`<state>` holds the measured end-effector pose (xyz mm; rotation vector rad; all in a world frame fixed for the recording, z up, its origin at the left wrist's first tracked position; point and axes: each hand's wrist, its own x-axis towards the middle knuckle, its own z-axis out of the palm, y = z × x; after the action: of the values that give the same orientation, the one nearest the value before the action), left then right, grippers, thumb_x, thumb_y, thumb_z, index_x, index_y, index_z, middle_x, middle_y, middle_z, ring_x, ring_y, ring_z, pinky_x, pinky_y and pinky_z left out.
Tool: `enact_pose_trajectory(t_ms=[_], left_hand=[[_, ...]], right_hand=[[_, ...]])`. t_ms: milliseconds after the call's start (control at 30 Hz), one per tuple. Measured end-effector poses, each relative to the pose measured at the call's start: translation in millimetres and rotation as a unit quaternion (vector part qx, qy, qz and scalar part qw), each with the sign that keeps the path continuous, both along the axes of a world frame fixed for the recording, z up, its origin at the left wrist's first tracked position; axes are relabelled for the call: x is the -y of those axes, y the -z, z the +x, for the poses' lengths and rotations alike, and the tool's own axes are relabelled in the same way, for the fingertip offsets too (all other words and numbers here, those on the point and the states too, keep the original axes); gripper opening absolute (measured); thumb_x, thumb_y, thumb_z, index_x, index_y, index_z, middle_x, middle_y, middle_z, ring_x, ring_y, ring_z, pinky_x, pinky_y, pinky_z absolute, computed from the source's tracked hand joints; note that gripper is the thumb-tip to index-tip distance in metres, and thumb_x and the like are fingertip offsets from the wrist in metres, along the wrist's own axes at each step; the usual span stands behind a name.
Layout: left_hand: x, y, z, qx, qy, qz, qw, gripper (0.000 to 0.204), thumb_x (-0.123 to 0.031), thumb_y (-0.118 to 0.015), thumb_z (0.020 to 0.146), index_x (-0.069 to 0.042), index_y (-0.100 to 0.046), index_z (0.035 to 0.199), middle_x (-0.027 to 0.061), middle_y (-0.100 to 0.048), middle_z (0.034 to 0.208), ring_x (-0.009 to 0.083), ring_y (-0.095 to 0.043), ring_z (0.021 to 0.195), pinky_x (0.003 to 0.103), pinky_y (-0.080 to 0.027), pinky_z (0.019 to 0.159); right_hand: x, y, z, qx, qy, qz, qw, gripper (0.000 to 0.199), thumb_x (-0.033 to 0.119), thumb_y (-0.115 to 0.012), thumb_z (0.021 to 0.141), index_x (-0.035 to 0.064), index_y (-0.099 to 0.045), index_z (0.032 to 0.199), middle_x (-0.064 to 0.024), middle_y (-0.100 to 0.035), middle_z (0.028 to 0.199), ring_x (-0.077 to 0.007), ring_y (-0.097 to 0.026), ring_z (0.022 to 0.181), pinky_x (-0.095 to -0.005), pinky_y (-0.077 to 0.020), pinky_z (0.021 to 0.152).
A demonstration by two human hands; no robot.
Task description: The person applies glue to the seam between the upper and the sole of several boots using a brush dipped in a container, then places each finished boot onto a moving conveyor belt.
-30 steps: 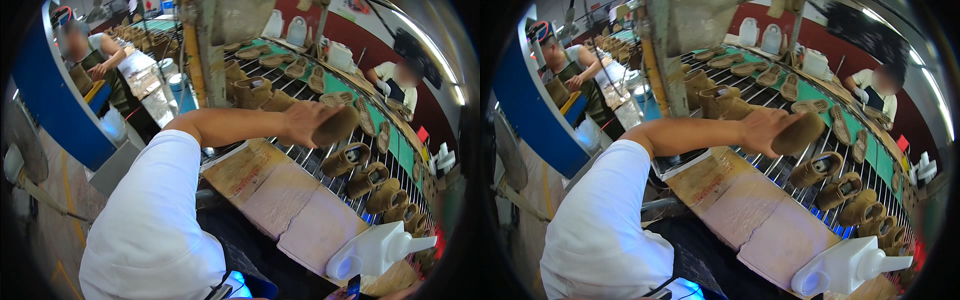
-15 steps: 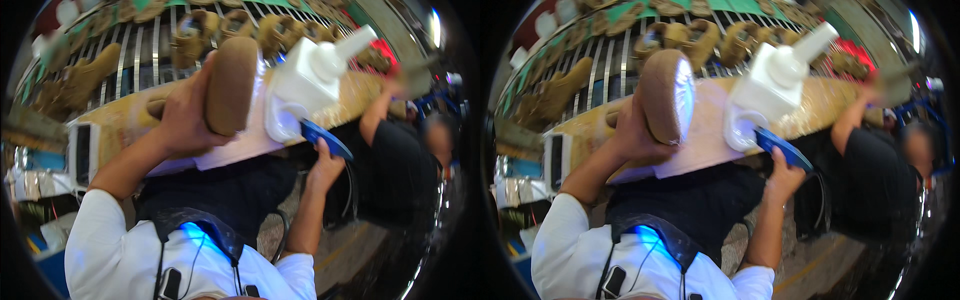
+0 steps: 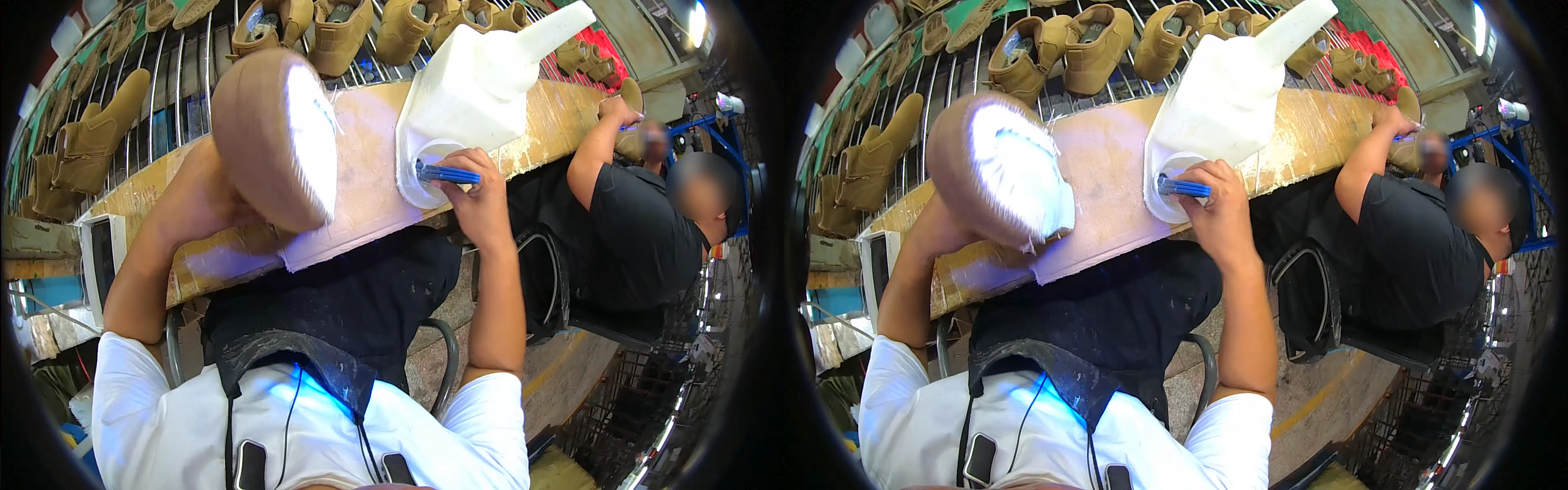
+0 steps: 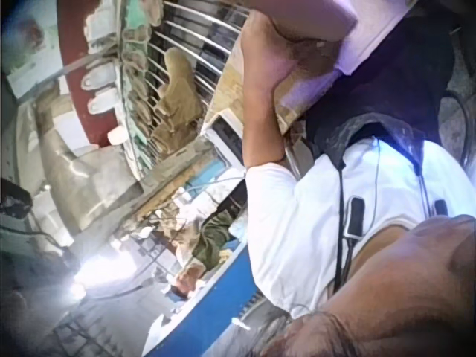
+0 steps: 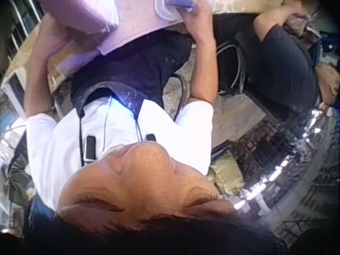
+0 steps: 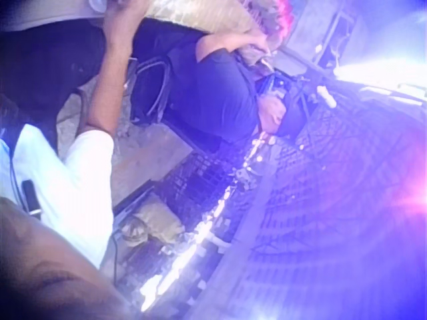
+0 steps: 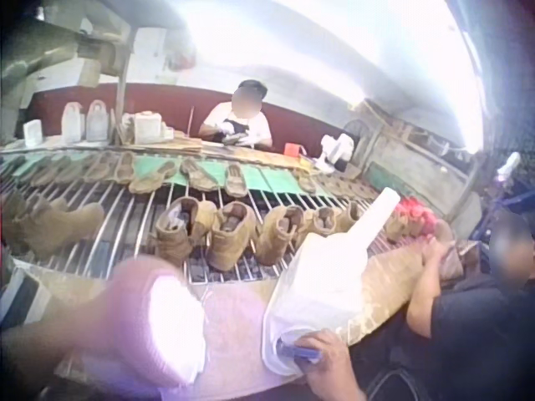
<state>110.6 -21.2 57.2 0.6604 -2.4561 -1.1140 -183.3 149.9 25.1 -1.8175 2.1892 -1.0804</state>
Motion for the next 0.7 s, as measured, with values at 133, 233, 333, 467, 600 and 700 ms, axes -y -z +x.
enact_pose_trajectory(t_ms=[133, 233, 333, 467, 600, 700], left_hand=[[-6.7, 1.0, -0.7, -0.025, 0.04, -0.084, 0.995, 0.054, -0.016, -0.075, 0.066, -0.001, -0.057, 0.115, 0.019, -0.06, 0.115, 0.0354, -0.057, 0.106, 0.038, -0.045, 0.092], [-11.9, 21.6, 7.9, -0.049, 0.041, -0.008, 0.998, 0.051, -0.019, -0.07, 0.073, -0.003, -0.054, 0.119, 0.0191, -0.059, 0.118, 0.0344, -0.058, 0.107, 0.038, -0.045, 0.091], [-19.5, 44.3, 23.1, -0.031, 0.015, 0.05, 0.998, 0.055, -0.014, -0.07, 0.075, -0.007, -0.05, 0.126, 0.0182, -0.06, 0.117, 0.0319, -0.061, 0.105, 0.036, -0.048, 0.088], [-40.9, 44.4, 28.2, -0.072, 0.029, -0.19, 0.979, 0.058, -0.013, -0.076, 0.068, -0.01, -0.053, 0.122, 0.0173, -0.062, 0.114, 0.0323, -0.062, 0.103, 0.039, -0.05, 0.086], [-51.4, 51.0, 32.6, -0.093, 0.018, -0.252, 0.963, 0.059, -0.015, -0.078, 0.066, -0.012, -0.055, 0.12, 0.0178, -0.061, 0.117, 0.033, -0.062, 0.104, 0.04, -0.05, 0.085], [-58.9, 58.8, 38.6, -0.1, 0.003, -0.256, 0.961, 0.057, -0.018, -0.078, 0.066, -0.013, -0.056, 0.119, 0.0194, -0.06, 0.117, 0.034, -0.062, 0.105, 0.04, -0.051, 0.085]], right_hand=[[-8.9, -10.6, -18.2, 0.163, -0.03, 0.039, 0.985, 0.019, -0.008, -0.071, 0.067, 0.0001, -0.064, 0.082, -0.0056, -0.061, 0.079, -0.0165, -0.058, 0.076, -0.0264, -0.0454, 0.071], [-21.2, 6.3, -14.3, 0.208, 0.072, -0.065, 0.973, 0.014, 0.0, -0.072, 0.074, -0.0017, -0.063, 0.085, -0.0047, -0.062, 0.079, -0.012, -0.057, 0.075, -0.0253, -0.0445, 0.071], [-29.2, 19.8, -8.3, 0.254, 0.125, -0.077, 0.956, 0.016, 0.008, -0.07, 0.079, -0.003, -0.062, 0.088, -0.0044, -0.063, 0.08, -0.01, -0.056, 0.075, -0.0253, -0.0443, 0.071], [-30.8, 27.8, -10.6, 0.328, 0.163, -0.129, 0.921, 0.016, 0.011, -0.067, 0.083, -0.004, -0.061, 0.086, -0.0046, -0.061, 0.078, -0.0096, -0.054, 0.072, -0.0238, -0.0434, 0.067], [-31.4, 29.8, -4.0, 0.419, 0.2, -0.138, 0.875, 0.014, 0.01, -0.066, 0.083, -0.0019, -0.059, 0.083, -0.0042, -0.059, 0.073, -0.0092, -0.052, 0.063, -0.0231, -0.0412, 0.059], [-32.4, 38.2, 18.2, 0.504, 0.206, -0.186, 0.818, 0.013, 0.01, -0.064, 0.083, -0.0012, -0.058, 0.086, -0.0054, -0.058, 0.075, -0.0117, -0.051, 0.062, -0.0249, -0.0404, 0.058]])
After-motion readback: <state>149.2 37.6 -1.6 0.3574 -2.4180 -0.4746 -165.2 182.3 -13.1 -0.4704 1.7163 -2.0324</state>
